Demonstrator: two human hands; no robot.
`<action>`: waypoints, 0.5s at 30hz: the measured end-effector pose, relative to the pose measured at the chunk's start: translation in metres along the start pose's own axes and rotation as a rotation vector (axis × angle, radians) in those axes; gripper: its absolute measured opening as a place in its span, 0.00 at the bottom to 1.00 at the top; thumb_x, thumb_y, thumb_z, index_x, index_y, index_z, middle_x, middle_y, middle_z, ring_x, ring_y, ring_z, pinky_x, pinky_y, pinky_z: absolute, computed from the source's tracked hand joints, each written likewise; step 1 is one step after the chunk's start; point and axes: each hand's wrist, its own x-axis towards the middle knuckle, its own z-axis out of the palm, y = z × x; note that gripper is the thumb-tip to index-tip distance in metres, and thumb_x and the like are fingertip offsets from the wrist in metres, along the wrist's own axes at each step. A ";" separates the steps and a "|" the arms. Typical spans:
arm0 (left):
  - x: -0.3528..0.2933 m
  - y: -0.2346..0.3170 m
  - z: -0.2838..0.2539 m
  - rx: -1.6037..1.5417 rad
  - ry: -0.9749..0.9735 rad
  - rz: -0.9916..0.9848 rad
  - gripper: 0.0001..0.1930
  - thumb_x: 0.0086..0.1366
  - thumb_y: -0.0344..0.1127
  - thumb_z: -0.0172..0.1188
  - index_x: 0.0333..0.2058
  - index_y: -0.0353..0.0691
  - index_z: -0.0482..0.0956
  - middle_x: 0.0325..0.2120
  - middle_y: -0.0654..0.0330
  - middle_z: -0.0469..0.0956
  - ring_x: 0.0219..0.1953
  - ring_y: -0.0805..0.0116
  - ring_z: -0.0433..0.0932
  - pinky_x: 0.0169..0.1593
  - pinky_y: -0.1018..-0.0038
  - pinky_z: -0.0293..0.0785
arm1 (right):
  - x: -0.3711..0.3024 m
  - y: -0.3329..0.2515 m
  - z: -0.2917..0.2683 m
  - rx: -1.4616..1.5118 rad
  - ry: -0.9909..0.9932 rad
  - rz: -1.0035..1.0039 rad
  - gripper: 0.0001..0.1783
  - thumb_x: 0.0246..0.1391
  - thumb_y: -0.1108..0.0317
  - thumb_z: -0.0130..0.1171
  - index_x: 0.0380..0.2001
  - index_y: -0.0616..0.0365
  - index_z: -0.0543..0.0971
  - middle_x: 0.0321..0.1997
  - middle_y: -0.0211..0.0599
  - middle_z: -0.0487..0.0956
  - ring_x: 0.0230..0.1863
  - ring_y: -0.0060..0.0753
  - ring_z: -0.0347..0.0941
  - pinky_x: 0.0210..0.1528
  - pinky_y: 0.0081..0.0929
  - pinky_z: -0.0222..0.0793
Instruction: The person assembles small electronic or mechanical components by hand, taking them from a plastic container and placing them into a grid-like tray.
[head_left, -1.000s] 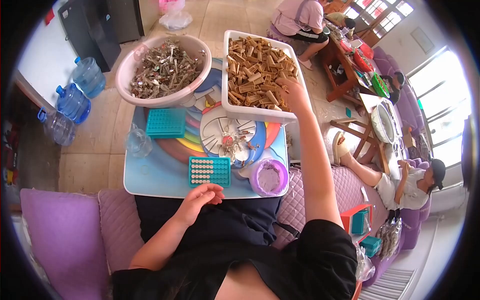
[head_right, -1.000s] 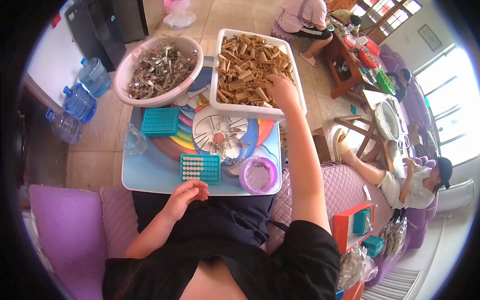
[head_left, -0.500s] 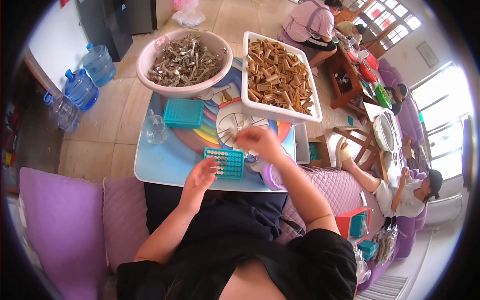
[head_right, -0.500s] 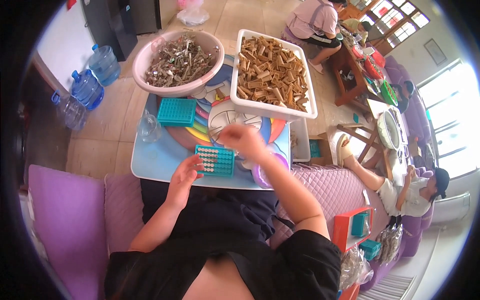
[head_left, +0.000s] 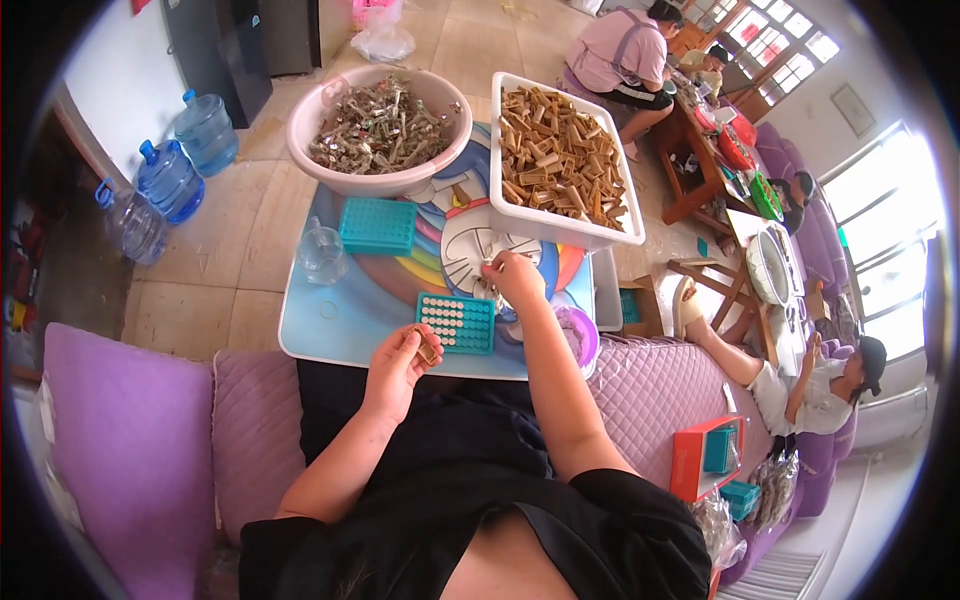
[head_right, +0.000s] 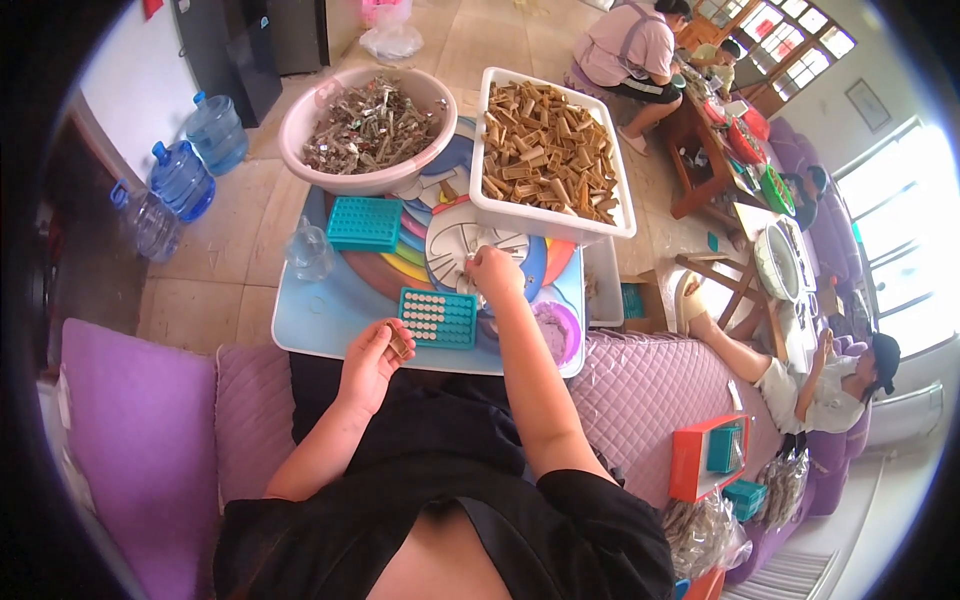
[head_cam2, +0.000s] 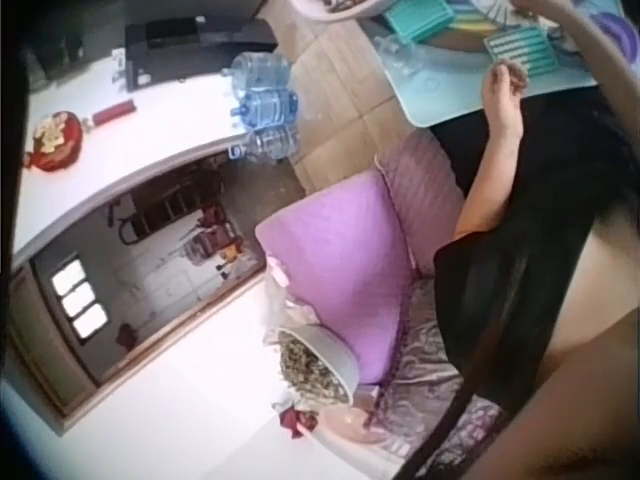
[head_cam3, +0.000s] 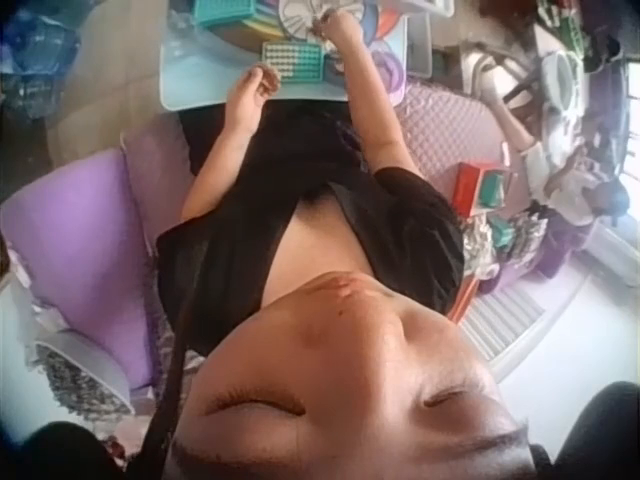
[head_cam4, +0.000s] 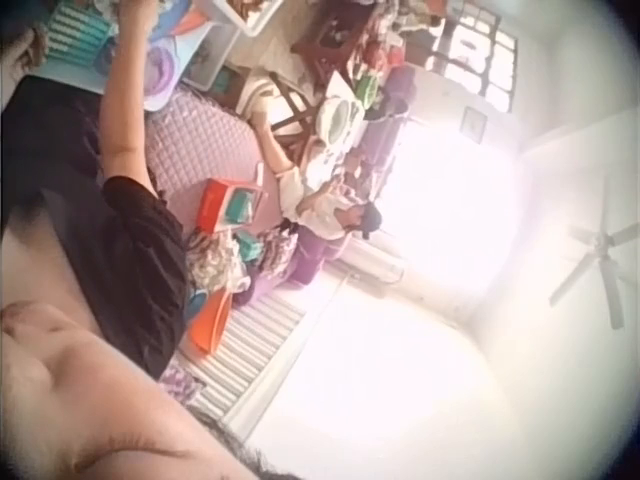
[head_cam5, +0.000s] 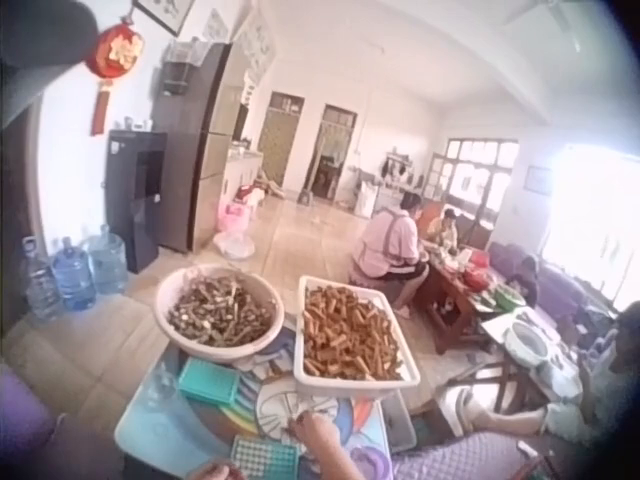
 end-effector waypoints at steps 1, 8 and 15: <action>-0.001 0.000 0.000 -0.001 0.002 0.005 0.11 0.67 0.38 0.49 0.42 0.38 0.72 0.35 0.59 0.76 0.39 0.69 0.75 0.45 0.71 0.73 | 0.000 -0.003 -0.002 0.016 -0.057 0.014 0.14 0.42 0.59 0.63 0.30 0.57 0.79 0.30 0.43 0.79 0.34 0.44 0.76 0.36 0.35 0.71; -0.002 0.000 -0.006 -0.096 0.021 -0.053 0.09 0.66 0.35 0.47 0.39 0.38 0.72 0.33 0.59 0.75 0.37 0.69 0.75 0.45 0.70 0.72 | 0.014 0.016 -0.045 0.585 -0.029 -0.064 0.08 0.48 0.67 0.59 0.26 0.61 0.76 0.25 0.36 0.78 0.27 0.26 0.75 0.29 0.25 0.71; -0.003 0.001 -0.005 -0.087 0.021 -0.107 0.08 0.60 0.28 0.41 0.35 0.38 0.70 0.29 0.61 0.72 0.32 0.70 0.72 0.41 0.73 0.70 | -0.012 0.001 -0.083 1.523 -0.142 -0.056 0.04 0.57 0.68 0.51 0.33 0.56 0.71 0.39 0.36 0.76 0.34 0.31 0.76 0.31 0.26 0.74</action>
